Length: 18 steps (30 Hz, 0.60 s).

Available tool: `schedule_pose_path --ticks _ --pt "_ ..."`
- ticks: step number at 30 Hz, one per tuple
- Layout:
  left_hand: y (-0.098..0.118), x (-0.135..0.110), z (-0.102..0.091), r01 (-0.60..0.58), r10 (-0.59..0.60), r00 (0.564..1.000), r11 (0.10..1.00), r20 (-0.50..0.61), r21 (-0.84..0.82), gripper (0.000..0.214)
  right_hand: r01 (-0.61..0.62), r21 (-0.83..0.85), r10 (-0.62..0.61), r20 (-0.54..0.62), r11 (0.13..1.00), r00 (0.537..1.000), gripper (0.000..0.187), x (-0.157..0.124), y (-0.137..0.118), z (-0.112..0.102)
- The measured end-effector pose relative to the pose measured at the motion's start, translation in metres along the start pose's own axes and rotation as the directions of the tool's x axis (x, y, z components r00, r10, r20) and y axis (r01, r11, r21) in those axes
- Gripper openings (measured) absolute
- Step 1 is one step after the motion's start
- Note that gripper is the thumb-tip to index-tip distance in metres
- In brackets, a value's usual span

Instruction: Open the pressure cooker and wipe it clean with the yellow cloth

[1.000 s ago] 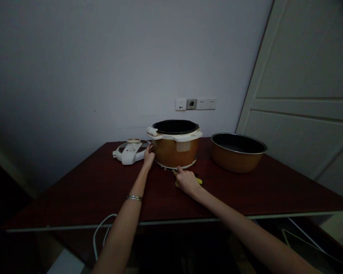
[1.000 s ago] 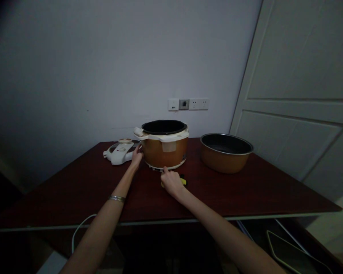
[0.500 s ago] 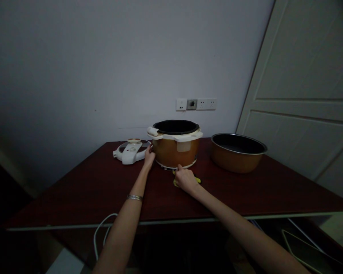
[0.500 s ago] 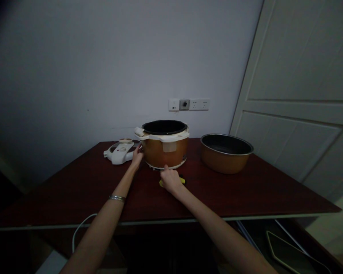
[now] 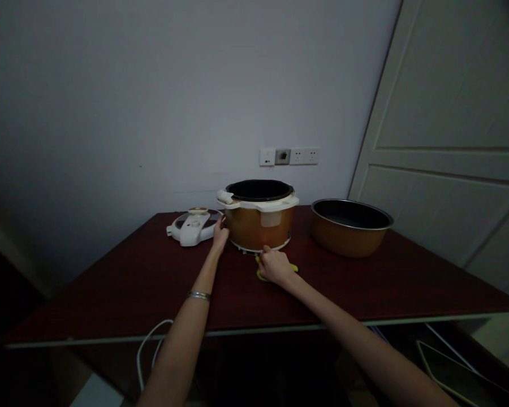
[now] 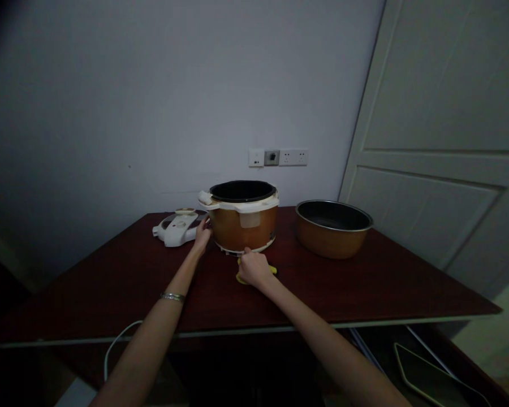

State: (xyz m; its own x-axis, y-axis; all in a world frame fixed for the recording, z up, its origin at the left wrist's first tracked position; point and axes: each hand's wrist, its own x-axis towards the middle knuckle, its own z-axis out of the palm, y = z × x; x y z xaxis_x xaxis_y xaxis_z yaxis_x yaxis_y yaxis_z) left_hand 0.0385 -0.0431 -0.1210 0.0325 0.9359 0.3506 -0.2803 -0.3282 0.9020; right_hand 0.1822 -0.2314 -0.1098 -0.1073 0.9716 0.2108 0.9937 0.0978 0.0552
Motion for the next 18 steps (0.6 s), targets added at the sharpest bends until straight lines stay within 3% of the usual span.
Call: schedule_pose_path --ticks 4,10,18 --pt "0.001 0.0 0.0 -0.005 0.005 1.0 1.0 -0.011 0.003 0.083 0.023 0.04 -0.022 -0.031 0.999 0.999 0.029 -0.009 0.002 -0.001" --pt "0.004 -0.003 0.001 -0.003 0.003 1.0 1.0 -0.009 0.012 0.084 0.11 -0.079 -0.117 -0.086 0.991 0.989 0.031 -0.001 -0.003 0.006" --pt "0.004 -0.003 0.001 0.008 -0.008 1.0 1.0 -0.011 0.012 0.083 -0.077 0.022 0.078 -0.035 0.997 0.996 0.029 0.0 0.0 0.003"
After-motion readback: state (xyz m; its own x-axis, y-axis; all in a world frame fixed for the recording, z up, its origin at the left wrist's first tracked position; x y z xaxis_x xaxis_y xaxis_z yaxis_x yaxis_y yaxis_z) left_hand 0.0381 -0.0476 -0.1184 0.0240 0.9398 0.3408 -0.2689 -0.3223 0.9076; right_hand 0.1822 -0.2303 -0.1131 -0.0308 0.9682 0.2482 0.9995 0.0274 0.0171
